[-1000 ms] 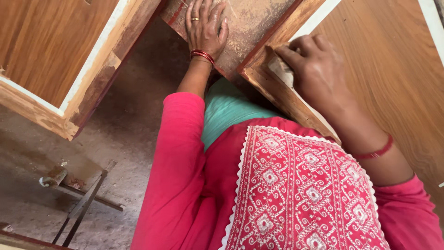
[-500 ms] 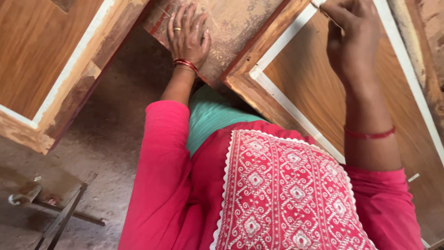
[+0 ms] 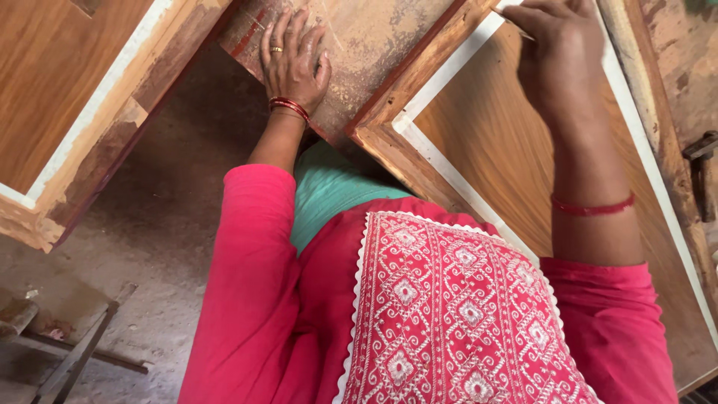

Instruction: The person scoops a brown paste from a bucket using a small rectangular tool and applies it to the edges and corners of a wooden door frame. The person then smooths the paste along the frame's surface.

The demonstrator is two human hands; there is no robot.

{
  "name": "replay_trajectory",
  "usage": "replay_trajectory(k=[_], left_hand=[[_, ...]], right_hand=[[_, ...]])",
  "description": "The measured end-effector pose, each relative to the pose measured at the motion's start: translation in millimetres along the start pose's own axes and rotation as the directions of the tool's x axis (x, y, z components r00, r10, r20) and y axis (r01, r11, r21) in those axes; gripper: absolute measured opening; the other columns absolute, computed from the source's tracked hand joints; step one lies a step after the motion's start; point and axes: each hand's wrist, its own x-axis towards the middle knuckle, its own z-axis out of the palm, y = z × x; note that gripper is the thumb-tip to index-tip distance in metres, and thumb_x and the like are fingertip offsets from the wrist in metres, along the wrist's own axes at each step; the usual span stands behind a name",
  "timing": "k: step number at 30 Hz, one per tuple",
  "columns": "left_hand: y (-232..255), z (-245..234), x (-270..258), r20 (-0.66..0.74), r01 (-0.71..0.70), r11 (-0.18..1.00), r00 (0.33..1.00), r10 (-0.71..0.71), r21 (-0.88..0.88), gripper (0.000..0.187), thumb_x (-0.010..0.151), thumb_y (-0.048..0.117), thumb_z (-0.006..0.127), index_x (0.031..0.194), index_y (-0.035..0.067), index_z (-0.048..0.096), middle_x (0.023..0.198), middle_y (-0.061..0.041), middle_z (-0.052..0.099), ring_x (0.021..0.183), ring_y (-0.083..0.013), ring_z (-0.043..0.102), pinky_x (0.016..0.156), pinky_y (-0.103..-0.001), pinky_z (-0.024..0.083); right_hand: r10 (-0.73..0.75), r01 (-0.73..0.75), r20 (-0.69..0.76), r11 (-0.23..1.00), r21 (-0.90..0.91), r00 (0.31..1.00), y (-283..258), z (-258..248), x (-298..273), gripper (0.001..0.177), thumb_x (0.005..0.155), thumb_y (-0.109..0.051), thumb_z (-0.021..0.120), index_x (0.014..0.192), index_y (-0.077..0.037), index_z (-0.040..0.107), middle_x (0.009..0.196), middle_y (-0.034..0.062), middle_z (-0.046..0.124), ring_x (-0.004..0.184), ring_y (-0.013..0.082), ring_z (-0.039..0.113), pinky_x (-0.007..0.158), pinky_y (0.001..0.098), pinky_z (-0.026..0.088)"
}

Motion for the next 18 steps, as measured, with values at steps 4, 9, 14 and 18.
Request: replay_trajectory(k=[4,9,14,18], left_hand=[[1.3,0.3,0.6,0.003,-0.003,1.000,1.000,0.003,0.022,0.038,0.096,0.023,0.073,0.133,0.018,0.068,0.159,-0.007,0.046,0.152,-0.0296,0.032,0.125,-0.053,0.022],[5.2,-7.2,2.4,0.033,0.016,1.000,0.999,-0.016,-0.001,0.037,0.097,0.024,0.072,0.133,0.017,0.068,0.159,-0.008,0.046,0.152,-0.0300,0.033,0.125,-0.053,0.023],[8.2,-12.4,3.5,0.061,0.043,0.999,0.997,-0.043,-0.008,0.036,0.097,0.025,0.070,0.132,0.015,0.070,0.158,-0.008,0.048,0.152,-0.0304,0.034,0.125,-0.053,0.023],[9.2,-13.4,4.6,0.055,0.049,0.999,0.997,-0.048,-0.013,0.035,0.098,0.026,0.070,0.131,0.014,0.071,0.159,-0.008,0.048,0.152,-0.0304,0.035,0.125,-0.053,0.022]], right_hand=[[0.048,-0.048,-0.001,0.998,0.046,0.999,-10.7,24.2,7.8,0.051,0.080,0.021,0.054,0.113,-0.007,0.080,0.104,0.0127,0.076,0.092,0.0307,0.066,0.088,0.0428,0.052],[0.210,-0.231,0.193,0.969,0.088,0.958,7.2,10.8,-1.0,0.040,0.088,0.012,0.065,0.114,-0.012,0.084,0.095,0.0143,0.074,0.085,0.0312,0.061,0.078,0.0411,0.053],[0.243,-0.246,0.041,0.941,0.232,0.969,82.0,-1.2,17.2,0.029,0.096,0.012,0.059,0.111,-0.006,0.076,0.101,0.0153,0.070,0.089,0.0277,0.069,0.080,0.0407,0.053],[0.166,-0.175,-0.158,0.983,-0.047,0.973,131.5,19.0,32.3,0.022,0.085,0.013,0.064,0.098,-0.001,0.074,0.100,0.0173,0.072,0.092,0.0376,0.068,0.076,0.0447,0.054]])
